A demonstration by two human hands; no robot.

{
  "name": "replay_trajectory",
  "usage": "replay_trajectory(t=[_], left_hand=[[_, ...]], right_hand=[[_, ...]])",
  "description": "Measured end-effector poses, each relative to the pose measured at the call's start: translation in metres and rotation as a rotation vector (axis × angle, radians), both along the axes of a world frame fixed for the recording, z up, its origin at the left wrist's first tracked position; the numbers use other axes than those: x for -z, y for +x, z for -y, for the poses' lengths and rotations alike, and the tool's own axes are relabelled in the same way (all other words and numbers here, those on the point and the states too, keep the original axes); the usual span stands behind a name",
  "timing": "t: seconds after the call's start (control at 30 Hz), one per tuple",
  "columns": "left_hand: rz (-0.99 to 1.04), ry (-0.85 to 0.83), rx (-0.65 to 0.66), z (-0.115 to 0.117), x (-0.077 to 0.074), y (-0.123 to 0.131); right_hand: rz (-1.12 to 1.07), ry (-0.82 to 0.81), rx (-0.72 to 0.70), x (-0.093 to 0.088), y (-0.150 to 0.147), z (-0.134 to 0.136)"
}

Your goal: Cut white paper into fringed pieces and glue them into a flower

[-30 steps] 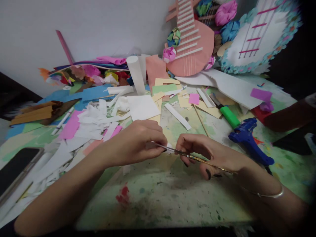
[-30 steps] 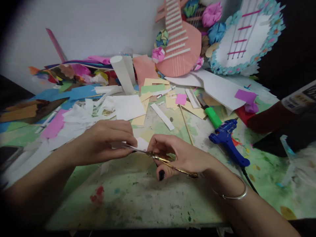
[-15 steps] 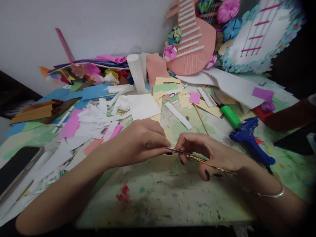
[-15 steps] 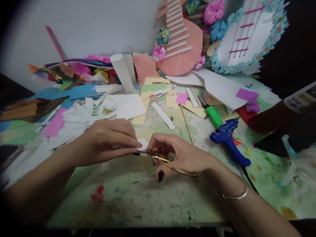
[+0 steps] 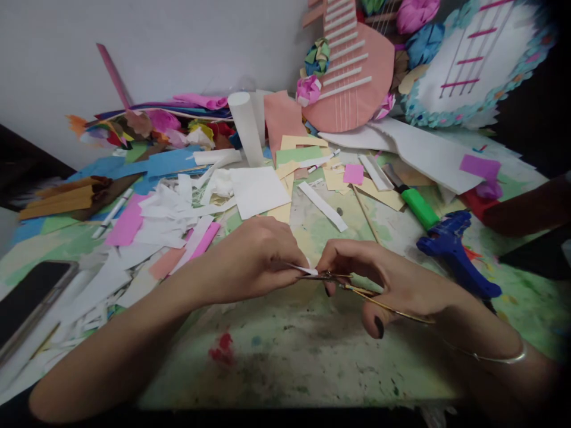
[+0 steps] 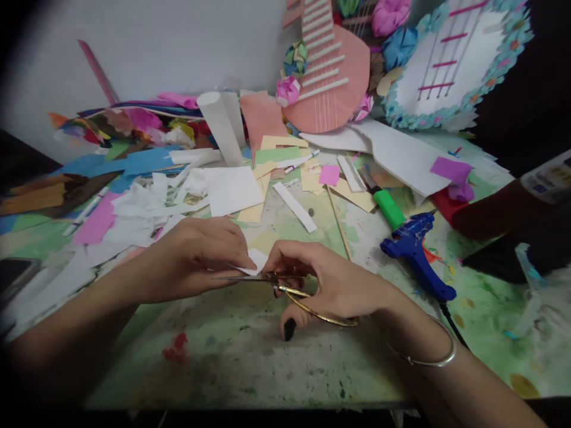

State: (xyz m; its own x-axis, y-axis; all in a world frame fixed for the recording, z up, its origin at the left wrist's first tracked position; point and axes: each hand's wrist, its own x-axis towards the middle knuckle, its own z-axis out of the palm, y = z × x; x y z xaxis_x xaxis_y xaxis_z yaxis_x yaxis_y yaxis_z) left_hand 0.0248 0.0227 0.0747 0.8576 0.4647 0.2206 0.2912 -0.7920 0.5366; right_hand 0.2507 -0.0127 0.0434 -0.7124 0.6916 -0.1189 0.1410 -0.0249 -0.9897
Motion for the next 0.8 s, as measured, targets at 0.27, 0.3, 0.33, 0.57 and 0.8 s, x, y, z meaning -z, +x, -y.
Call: replay_trajectory(t=[0.27, 0.3, 0.33, 0.57, 0.8], left_hand=[[-0.078, 0.007, -0.022, -0.0002, -0.0038, 0.0000], [-0.080, 0.012, -0.022, -0.0001, -0.0039, -0.0003], [-0.084, 0.018, -0.022, 0.0000, -0.0039, -0.0006], [-0.087, 0.049, -0.076, 0.0002, -0.0008, 0.0003], [-0.029, 0.001, -0.082, -0.0016, 0.0043, -0.0002]], right_hand=[[0.101, 0.232, 0.066, 0.0028, 0.0015, -0.0009], [0.109, 0.243, 0.072, 0.0030, 0.0012, -0.0009], [0.117, 0.249, 0.076, 0.0031, 0.0010, -0.0010], [0.144, 0.250, 0.084, 0.0032, 0.0006, -0.0011], [0.107, 0.149, 0.091, 0.0038, -0.0007, 0.0005]])
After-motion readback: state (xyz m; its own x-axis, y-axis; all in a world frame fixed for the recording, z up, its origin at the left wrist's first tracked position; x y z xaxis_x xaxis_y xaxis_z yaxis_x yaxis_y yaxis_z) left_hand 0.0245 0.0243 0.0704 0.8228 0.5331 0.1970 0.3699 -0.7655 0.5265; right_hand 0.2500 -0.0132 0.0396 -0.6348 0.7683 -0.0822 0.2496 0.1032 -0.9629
